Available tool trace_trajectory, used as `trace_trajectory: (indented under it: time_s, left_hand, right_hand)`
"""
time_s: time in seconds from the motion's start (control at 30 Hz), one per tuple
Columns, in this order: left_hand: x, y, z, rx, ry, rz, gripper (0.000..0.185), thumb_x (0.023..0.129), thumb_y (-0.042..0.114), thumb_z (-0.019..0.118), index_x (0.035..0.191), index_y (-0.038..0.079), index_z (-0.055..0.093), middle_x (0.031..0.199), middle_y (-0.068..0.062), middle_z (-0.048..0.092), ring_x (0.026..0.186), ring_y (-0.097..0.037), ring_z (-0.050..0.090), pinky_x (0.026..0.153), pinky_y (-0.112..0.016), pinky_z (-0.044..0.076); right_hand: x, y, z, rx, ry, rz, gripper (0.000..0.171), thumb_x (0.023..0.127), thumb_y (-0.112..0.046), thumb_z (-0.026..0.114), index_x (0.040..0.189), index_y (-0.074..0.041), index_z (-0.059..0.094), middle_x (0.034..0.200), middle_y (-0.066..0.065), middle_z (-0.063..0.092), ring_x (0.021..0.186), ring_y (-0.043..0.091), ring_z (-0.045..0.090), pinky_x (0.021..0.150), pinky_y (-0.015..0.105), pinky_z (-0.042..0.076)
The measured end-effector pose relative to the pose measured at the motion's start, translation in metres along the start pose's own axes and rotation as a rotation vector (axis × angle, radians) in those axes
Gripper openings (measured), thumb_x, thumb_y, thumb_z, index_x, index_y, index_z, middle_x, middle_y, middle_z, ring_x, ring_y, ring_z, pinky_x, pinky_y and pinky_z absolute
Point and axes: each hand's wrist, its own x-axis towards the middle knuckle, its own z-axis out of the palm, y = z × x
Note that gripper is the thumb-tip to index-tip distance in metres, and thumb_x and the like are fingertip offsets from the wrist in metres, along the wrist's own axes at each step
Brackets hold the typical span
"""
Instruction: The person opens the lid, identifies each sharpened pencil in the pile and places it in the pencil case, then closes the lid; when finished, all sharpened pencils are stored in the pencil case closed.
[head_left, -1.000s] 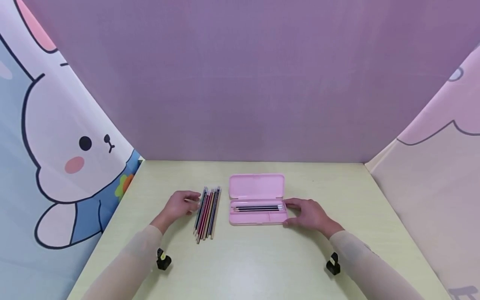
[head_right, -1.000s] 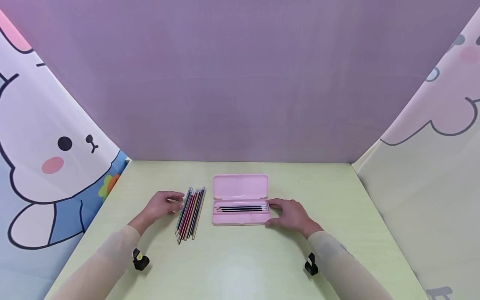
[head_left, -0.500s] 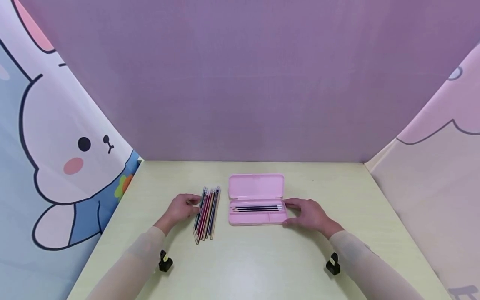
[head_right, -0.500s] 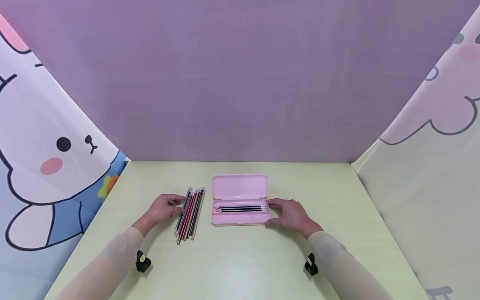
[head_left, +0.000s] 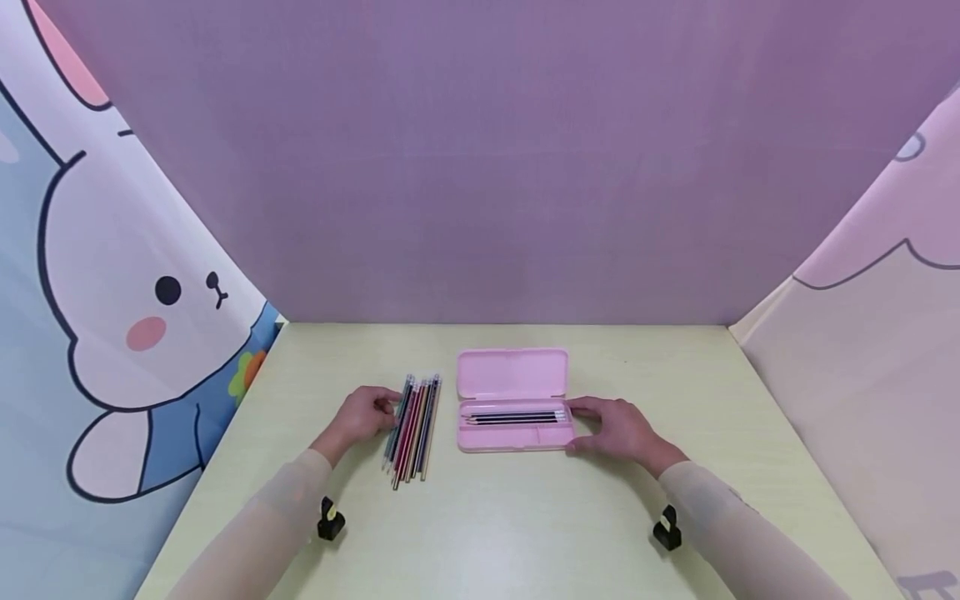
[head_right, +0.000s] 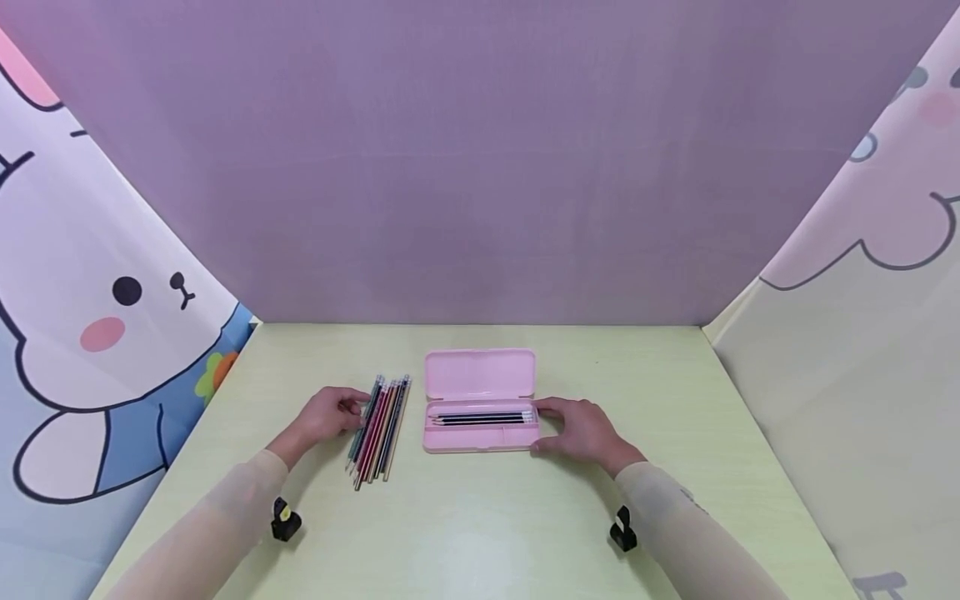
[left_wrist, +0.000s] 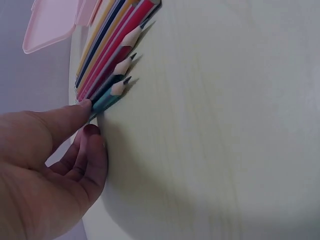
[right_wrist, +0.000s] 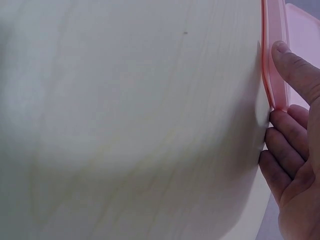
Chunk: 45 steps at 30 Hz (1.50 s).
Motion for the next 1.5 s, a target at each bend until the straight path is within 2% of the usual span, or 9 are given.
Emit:
trace_trajectory:
  time_s: [0.3,0.5,0.7,0.83,1.0,1.17,1.27,1.33,1.5]
  left_hand:
    - [-0.002,0.003,-0.001,0.065,0.032,-0.026,0.048,0.083,-0.001,0.074,0.13,-0.007,0.065,0.083,-0.005,0.07,0.064,-0.013,0.06,0.062,-0.028,0.051]
    - [-0.002,0.005,0.0,0.054,0.039,-0.083,0.051,0.081,0.001,0.073,0.131,-0.006,0.065,0.079,-0.005,0.068,0.053,-0.015,0.06,0.059,-0.028,0.053]
    - [-0.003,0.005,-0.001,0.052,0.064,-0.105,0.048,0.081,0.0,0.071,0.128,-0.006,0.067,0.082,-0.006,0.068,0.059,-0.014,0.061,0.061,-0.03,0.058]
    - [-0.002,0.005,-0.003,0.086,0.071,-0.088,0.046,0.079,0.002,0.07,0.124,-0.006,0.069,0.082,-0.006,0.07,0.064,-0.015,0.061,0.066,-0.031,0.056]
    - [-0.002,0.002,-0.008,0.178,0.092,-0.036,0.041,0.079,0.005,0.071,0.118,-0.005,0.073,0.094,-0.008,0.075,0.079,-0.019,0.06,0.077,-0.034,0.052]
    - [-0.003,0.002,-0.015,0.146,0.094,-0.044,0.035,0.084,0.005,0.07,0.117,-0.005,0.074,0.094,-0.011,0.075,0.077,-0.019,0.062,0.066,-0.031,0.054]
    - [-0.003,0.007,-0.02,0.109,0.085,-0.045,0.032,0.086,0.004,0.069,0.117,-0.005,0.074,0.092,-0.01,0.073,0.072,-0.017,0.062,0.06,-0.029,0.054]
    - [-0.002,0.013,-0.024,0.105,0.081,-0.026,0.032,0.087,0.005,0.069,0.118,-0.003,0.073,0.092,-0.009,0.072,0.074,-0.017,0.062,0.062,-0.029,0.054]
    - [0.004,0.034,-0.028,0.123,0.049,0.077,0.034,0.09,0.005,0.067,0.122,-0.001,0.072,0.097,-0.01,0.072,0.081,-0.019,0.061,0.067,-0.03,0.051]
  right_hand:
    - [0.0,0.0,0.0,0.005,-0.001,-0.011,0.078,0.071,-0.051,0.091,0.14,-0.027,0.063,0.137,-0.001,0.068,0.133,0.033,0.059,0.114,0.062,0.039]
    - [0.001,0.0,0.001,0.007,-0.008,-0.01,0.079,0.071,-0.053,0.09,0.141,-0.028,0.062,0.137,-0.002,0.068,0.135,0.032,0.057,0.116,0.063,0.037]
    - [0.001,0.001,0.0,0.002,-0.004,-0.015,0.08,0.07,-0.056,0.09,0.141,-0.028,0.063,0.137,-0.002,0.068,0.134,0.033,0.058,0.115,0.063,0.037]
    - [0.001,0.0,0.001,0.006,-0.006,-0.011,0.08,0.07,-0.055,0.09,0.14,-0.027,0.063,0.137,-0.001,0.068,0.134,0.033,0.058,0.115,0.063,0.037]
    - [0.001,0.0,0.001,0.004,-0.01,-0.004,0.08,0.071,-0.054,0.09,0.141,-0.028,0.062,0.138,-0.001,0.067,0.135,0.034,0.057,0.115,0.063,0.038]
    - [0.0,0.0,0.001,0.004,-0.006,0.003,0.079,0.071,-0.052,0.091,0.141,-0.028,0.063,0.138,-0.001,0.067,0.135,0.033,0.057,0.115,0.063,0.037]
    - [0.0,0.0,0.0,0.005,-0.002,0.004,0.08,0.07,-0.053,0.091,0.14,-0.028,0.063,0.139,-0.001,0.067,0.134,0.033,0.058,0.116,0.064,0.036]
    - [0.0,0.0,0.0,0.004,-0.001,0.004,0.08,0.07,-0.053,0.091,0.14,-0.028,0.063,0.139,0.0,0.067,0.134,0.033,0.058,0.116,0.064,0.035]
    - [-0.001,0.0,0.0,0.008,-0.002,0.001,0.08,0.07,-0.054,0.09,0.14,-0.028,0.063,0.138,-0.001,0.067,0.134,0.033,0.058,0.116,0.064,0.036]
